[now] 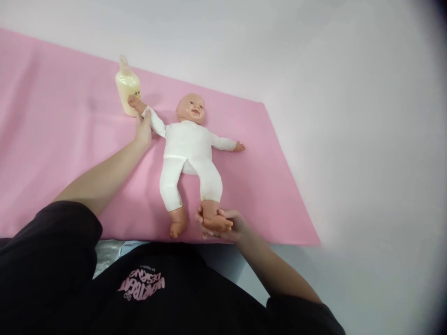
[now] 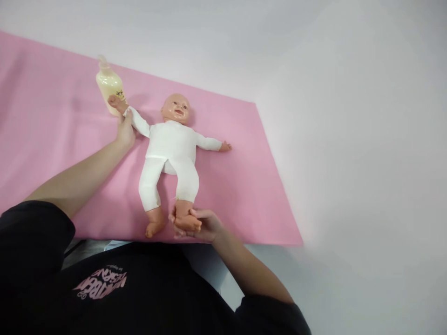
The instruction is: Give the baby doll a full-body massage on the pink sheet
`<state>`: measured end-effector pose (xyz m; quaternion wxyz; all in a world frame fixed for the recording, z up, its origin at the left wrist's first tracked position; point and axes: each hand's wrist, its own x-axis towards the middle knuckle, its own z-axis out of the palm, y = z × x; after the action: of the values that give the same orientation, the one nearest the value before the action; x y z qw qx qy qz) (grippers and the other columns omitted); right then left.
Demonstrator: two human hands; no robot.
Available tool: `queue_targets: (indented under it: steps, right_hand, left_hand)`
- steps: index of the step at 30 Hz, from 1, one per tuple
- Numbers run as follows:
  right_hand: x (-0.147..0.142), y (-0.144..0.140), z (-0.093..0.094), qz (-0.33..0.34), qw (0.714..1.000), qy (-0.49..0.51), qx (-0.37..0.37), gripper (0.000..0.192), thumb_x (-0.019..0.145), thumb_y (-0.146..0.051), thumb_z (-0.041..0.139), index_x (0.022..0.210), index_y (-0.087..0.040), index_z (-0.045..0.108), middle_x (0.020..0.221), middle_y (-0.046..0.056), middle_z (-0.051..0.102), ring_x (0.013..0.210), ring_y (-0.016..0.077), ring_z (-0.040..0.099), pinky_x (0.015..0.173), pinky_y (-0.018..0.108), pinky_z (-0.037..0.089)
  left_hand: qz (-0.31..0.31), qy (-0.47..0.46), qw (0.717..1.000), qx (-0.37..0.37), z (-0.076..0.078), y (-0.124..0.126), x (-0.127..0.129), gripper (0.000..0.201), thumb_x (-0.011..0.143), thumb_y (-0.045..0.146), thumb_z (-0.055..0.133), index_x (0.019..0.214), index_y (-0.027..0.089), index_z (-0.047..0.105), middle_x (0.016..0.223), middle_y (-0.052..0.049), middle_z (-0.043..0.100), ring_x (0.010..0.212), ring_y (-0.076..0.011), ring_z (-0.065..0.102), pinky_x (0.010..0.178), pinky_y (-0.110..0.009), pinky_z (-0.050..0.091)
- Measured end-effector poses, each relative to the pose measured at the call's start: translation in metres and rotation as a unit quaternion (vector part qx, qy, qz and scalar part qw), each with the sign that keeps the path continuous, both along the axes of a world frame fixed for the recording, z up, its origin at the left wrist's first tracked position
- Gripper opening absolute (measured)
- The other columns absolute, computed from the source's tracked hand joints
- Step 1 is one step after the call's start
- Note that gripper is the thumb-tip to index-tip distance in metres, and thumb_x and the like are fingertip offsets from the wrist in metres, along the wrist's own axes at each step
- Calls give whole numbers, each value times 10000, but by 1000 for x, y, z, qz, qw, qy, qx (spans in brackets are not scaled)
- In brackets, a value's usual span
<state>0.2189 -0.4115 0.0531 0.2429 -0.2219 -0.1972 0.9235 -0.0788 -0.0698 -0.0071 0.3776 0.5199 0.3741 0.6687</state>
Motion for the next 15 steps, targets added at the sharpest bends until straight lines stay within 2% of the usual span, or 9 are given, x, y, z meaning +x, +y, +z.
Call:
queue_targets:
  steps: [1,3,7,9,11,13,15]
  right_hand:
    - [2,9,-1,8,1000,11,19,537,752,-508,827,1115,-198,581,979,27,670,617,116,609,725,356,603]
    - [5,29,-1,33,996,53,59,531,746,-568,827,1035,-216,553,899,2,657,529,98,542,630,344,569]
    - [2,71,8,48,988,81,120,531,758,-636,796,955,-230,517,813,-39,631,460,72,447,567,310,512]
    - [-3,89,18,24,988,63,136,505,779,-632,769,947,-232,511,787,-57,610,436,57,386,530,278,462]
    - [-9,105,26,5,990,30,140,435,851,-626,676,943,-236,505,771,-62,597,420,53,332,492,258,414]
    - [-14,119,29,-15,992,-3,128,370,932,-596,565,947,-229,521,765,-56,589,412,48,287,456,236,362]
    - [-18,132,27,-31,993,-25,113,353,990,-556,483,945,-212,549,743,-54,572,405,41,245,423,214,307]
  left_hand:
    - [-1,-20,1000,-4,3,-5,3,750,837,954,560,1191,300,464,1186,-36,664,1095,-203,638,989,-473,566]
    - [-5,-23,1000,1,11,-20,10,793,753,975,628,1182,318,515,1249,-62,675,1172,-259,666,1013,-489,562]
    - [-60,107,989,85,31,-53,22,802,721,952,681,1165,290,588,1210,-116,687,1243,-341,656,1120,-565,504]
    - [-113,210,963,126,39,-65,24,763,745,925,684,1151,281,633,1202,-134,701,1243,-370,654,1161,-601,462]
    - [-163,304,925,161,45,-72,24,715,793,892,658,1170,284,668,1232,-148,714,1243,-390,652,1187,-631,421]
    - [-191,362,893,186,47,-74,24,689,827,876,623,1189,294,689,1270,-151,720,1260,-400,644,1203,-643,391]
    - [-198,388,876,206,47,-72,24,674,854,873,583,1186,300,707,1295,-150,720,1286,-400,634,1213,-640,374]
